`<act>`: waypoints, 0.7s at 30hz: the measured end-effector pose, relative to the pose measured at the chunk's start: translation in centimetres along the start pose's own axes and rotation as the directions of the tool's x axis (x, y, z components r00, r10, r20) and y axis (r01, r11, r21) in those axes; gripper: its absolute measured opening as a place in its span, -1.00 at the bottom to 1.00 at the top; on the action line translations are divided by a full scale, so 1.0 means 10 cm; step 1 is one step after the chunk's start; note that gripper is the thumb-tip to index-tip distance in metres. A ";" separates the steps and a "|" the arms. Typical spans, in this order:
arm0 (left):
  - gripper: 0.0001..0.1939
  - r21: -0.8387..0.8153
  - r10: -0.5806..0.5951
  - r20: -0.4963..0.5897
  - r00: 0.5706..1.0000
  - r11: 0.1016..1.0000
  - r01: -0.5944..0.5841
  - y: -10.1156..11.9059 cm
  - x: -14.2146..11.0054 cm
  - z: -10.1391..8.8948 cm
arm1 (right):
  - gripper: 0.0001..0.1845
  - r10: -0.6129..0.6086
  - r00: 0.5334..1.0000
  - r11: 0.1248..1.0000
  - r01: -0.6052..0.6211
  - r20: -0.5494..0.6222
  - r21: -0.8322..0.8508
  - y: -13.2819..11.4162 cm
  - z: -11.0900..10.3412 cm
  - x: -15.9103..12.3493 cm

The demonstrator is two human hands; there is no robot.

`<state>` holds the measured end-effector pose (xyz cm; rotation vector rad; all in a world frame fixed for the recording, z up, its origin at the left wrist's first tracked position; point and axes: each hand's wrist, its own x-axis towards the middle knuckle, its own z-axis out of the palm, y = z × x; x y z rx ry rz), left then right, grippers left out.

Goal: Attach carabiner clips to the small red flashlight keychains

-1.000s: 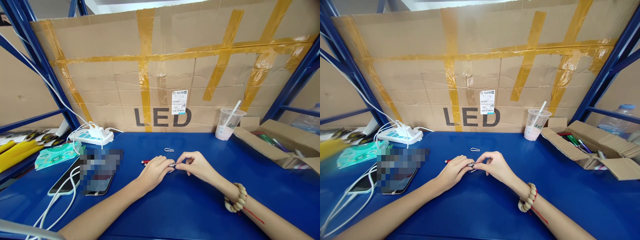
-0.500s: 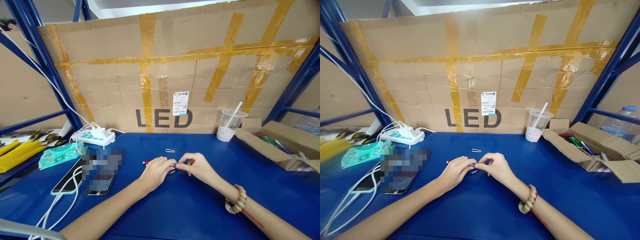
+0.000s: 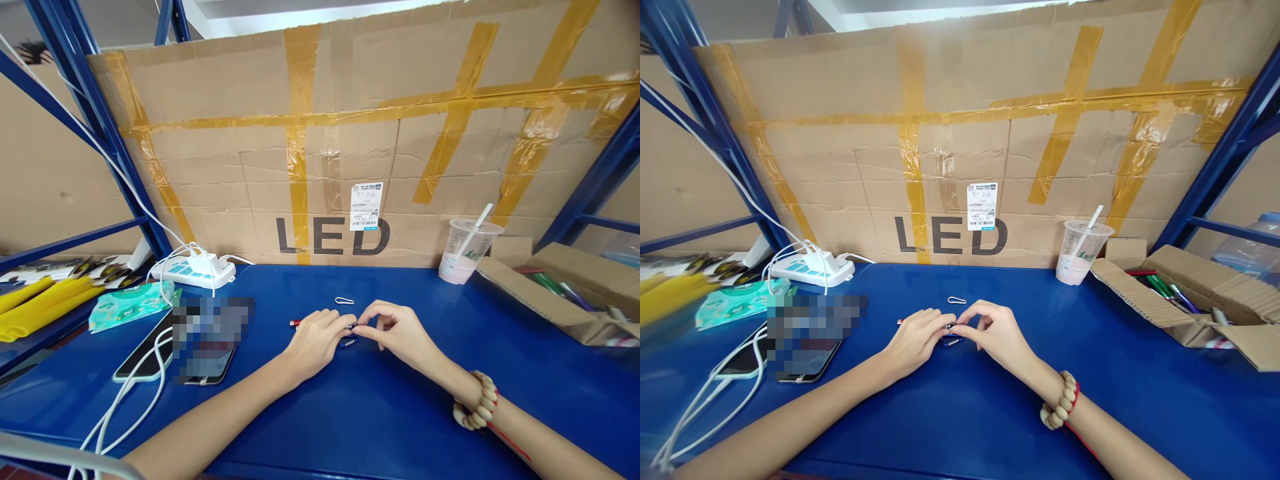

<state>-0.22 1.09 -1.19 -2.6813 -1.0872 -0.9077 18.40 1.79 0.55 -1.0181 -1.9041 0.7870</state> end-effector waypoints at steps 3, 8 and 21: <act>-0.69 -0.024 -0.018 0.007 1.000 1.000 0.018 0.01 0.00 0.00 | -0.67 -0.042 0.999 0.999 0.042 -0.013 0.006 0.00 0.01 0.00; -0.72 -0.042 -0.038 0.023 0.999 0.998 0.039 0.01 0.00 -0.01 | -0.70 -0.099 0.995 0.995 0.100 -0.020 0.019 0.00 0.00 0.00; -0.78 -0.049 -0.064 0.039 0.997 0.997 0.066 0.04 0.01 -0.03 | -0.72 -0.149 0.989 0.989 0.150 0.017 -0.020 0.03 0.01 -0.01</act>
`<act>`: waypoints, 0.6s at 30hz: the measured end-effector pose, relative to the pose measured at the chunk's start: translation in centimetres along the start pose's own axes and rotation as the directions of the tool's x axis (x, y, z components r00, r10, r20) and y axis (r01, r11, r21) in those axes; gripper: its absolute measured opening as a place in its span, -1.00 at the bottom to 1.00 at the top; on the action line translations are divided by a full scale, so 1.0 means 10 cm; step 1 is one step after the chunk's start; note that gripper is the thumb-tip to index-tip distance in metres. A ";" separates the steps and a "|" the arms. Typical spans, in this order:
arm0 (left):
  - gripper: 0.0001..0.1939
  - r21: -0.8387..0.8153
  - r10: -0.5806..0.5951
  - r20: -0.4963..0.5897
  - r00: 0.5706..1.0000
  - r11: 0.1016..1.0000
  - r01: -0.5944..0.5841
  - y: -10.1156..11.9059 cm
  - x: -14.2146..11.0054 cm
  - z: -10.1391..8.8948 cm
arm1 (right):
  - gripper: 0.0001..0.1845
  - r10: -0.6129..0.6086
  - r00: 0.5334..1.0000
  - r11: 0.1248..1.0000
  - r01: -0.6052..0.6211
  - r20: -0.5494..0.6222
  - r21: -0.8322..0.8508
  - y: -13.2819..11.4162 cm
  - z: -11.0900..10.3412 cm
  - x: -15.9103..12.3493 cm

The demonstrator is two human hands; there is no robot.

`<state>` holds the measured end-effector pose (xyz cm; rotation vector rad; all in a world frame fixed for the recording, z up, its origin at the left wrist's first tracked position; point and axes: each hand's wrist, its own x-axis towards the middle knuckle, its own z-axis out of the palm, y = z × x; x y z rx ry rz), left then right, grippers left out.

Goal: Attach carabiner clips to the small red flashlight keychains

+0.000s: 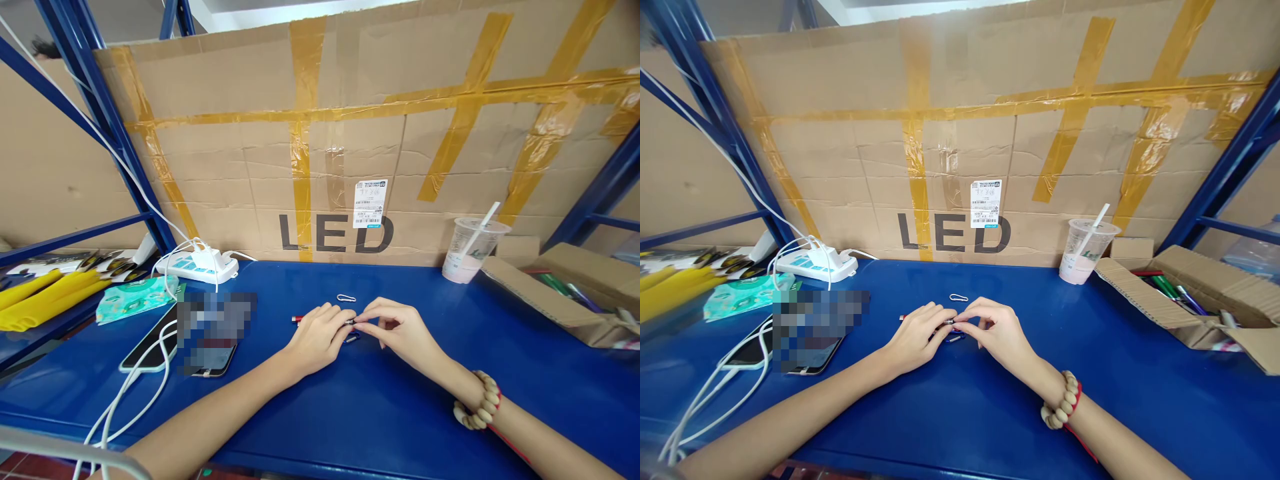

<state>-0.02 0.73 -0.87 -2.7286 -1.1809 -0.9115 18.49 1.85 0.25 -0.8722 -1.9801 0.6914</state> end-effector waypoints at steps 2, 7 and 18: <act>-0.80 -0.013 -0.002 -0.002 1.000 1.000 0.002 0.01 0.00 -0.01 | -0.72 -0.005 1.000 1.000 0.005 -0.012 -0.013 0.00 0.00 0.00; -0.81 -0.004 -0.005 -0.032 0.999 1.000 0.005 0.04 0.00 -0.03 | -0.72 0.011 1.000 0.999 -0.012 -0.026 -0.038 -0.01 0.00 -0.01; -0.94 0.110 -0.079 -0.137 0.987 0.989 0.094 0.05 0.02 -0.02 | -0.74 0.038 0.998 0.997 -0.041 -0.044 -0.071 -0.06 0.01 -0.01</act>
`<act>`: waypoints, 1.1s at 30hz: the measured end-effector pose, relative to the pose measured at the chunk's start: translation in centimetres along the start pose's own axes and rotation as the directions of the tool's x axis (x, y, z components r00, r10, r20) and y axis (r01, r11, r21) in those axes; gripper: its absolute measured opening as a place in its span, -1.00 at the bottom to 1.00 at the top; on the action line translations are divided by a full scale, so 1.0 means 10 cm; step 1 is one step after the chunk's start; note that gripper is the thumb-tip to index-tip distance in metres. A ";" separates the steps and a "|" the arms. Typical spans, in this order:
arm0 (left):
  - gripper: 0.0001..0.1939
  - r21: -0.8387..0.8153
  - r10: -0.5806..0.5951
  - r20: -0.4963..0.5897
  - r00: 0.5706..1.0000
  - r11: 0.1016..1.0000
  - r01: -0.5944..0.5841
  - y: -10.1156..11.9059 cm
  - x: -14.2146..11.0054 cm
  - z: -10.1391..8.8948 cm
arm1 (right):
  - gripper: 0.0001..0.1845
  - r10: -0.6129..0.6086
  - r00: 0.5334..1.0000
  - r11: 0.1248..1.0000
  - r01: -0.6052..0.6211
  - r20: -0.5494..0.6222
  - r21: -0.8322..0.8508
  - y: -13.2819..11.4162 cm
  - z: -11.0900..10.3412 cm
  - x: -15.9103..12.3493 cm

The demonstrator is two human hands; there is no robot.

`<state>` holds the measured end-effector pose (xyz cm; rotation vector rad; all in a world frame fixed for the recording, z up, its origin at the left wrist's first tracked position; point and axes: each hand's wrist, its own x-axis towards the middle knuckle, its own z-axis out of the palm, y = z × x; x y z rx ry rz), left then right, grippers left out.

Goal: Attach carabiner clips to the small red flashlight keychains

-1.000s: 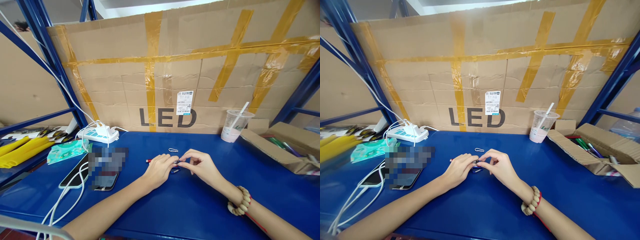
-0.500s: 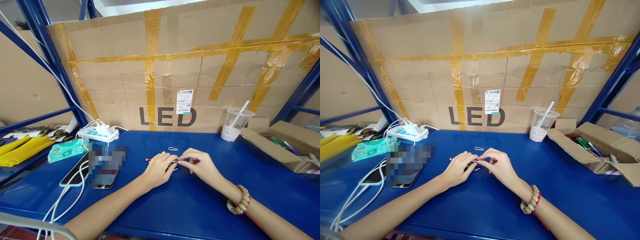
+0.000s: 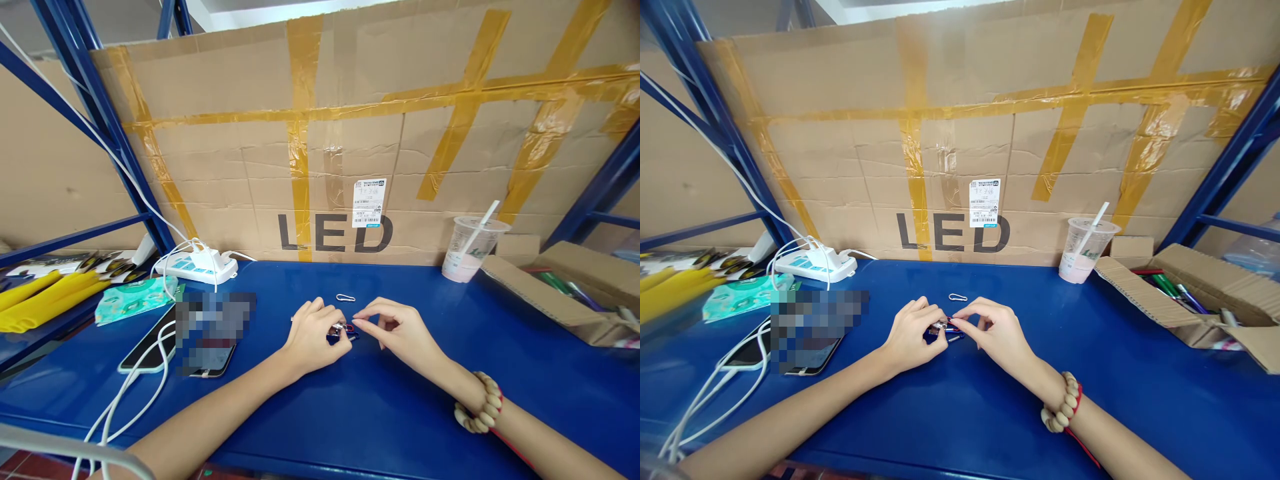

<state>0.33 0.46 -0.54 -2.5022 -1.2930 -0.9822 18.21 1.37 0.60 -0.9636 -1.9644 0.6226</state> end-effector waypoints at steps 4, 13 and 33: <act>-0.96 -0.034 -0.037 -0.008 0.999 0.999 0.037 0.00 -0.01 0.01 | -0.73 0.001 1.000 1.000 -0.001 0.001 0.008 0.00 -0.01 0.00; -0.94 -0.104 -0.099 -0.010 0.995 0.990 0.097 0.03 -0.02 -0.01 | -0.74 -0.015 1.000 0.999 0.015 -0.002 -0.029 0.02 0.01 0.01; -0.80 -0.367 -0.114 0.136 0.984 0.917 0.157 0.04 -0.03 -0.02 | -0.84 -0.474 0.879 0.835 0.464 0.041 -0.294 0.10 -0.02 -0.03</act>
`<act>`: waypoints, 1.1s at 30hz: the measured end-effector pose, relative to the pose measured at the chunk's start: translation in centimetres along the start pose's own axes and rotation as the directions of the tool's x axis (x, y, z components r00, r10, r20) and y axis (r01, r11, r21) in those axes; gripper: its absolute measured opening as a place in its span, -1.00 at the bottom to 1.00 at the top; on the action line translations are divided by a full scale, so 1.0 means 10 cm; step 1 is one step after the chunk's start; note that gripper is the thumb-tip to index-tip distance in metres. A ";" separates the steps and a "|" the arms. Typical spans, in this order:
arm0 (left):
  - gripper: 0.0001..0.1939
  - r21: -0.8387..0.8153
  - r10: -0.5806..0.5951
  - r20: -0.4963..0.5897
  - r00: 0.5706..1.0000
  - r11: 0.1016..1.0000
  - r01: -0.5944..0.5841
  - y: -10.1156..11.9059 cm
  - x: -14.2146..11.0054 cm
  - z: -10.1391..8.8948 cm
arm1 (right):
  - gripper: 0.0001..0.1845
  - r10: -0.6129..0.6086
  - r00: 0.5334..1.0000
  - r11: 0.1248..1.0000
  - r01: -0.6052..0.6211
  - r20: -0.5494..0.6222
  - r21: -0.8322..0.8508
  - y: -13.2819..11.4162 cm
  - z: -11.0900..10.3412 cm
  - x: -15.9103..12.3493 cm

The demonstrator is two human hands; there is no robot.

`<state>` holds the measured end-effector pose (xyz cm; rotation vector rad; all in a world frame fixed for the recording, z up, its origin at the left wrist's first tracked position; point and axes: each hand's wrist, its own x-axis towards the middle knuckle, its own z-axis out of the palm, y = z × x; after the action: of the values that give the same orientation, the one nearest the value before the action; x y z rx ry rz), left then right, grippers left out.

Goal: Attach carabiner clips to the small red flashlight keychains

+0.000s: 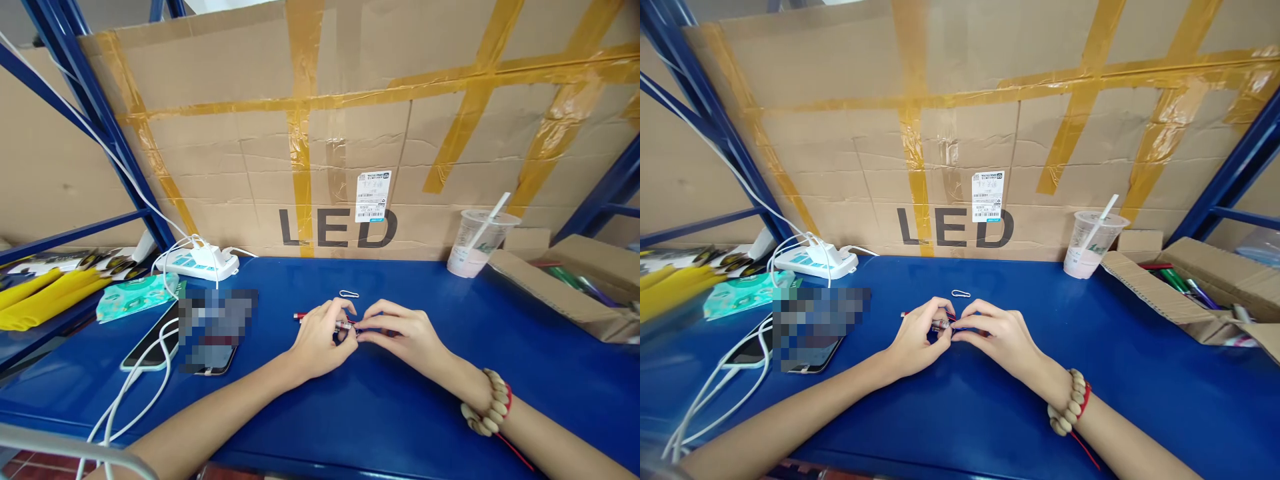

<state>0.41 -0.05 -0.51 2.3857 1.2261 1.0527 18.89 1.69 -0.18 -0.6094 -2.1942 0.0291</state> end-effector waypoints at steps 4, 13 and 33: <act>-0.83 -0.018 0.009 0.009 1.000 1.000 -0.009 0.01 0.00 -0.02 | -0.82 0.060 0.998 0.998 -0.060 0.010 0.027 -0.01 0.01 -0.01; -0.87 -0.011 -0.008 0.029 1.000 1.000 0.009 -0.02 -0.01 -0.01 | -0.83 0.035 0.998 0.999 -0.032 0.061 -0.044 0.01 0.02 -0.02; -0.81 -0.099 0.130 0.160 0.978 0.988 -0.116 -0.09 -0.01 -0.04 | -0.82 0.237 0.967 0.937 -0.252 0.090 0.240 0.04 -0.02 0.01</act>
<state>-0.41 0.41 -0.74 2.4498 0.9655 0.9007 19.18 2.08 -0.10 -0.7407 -2.1147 0.4544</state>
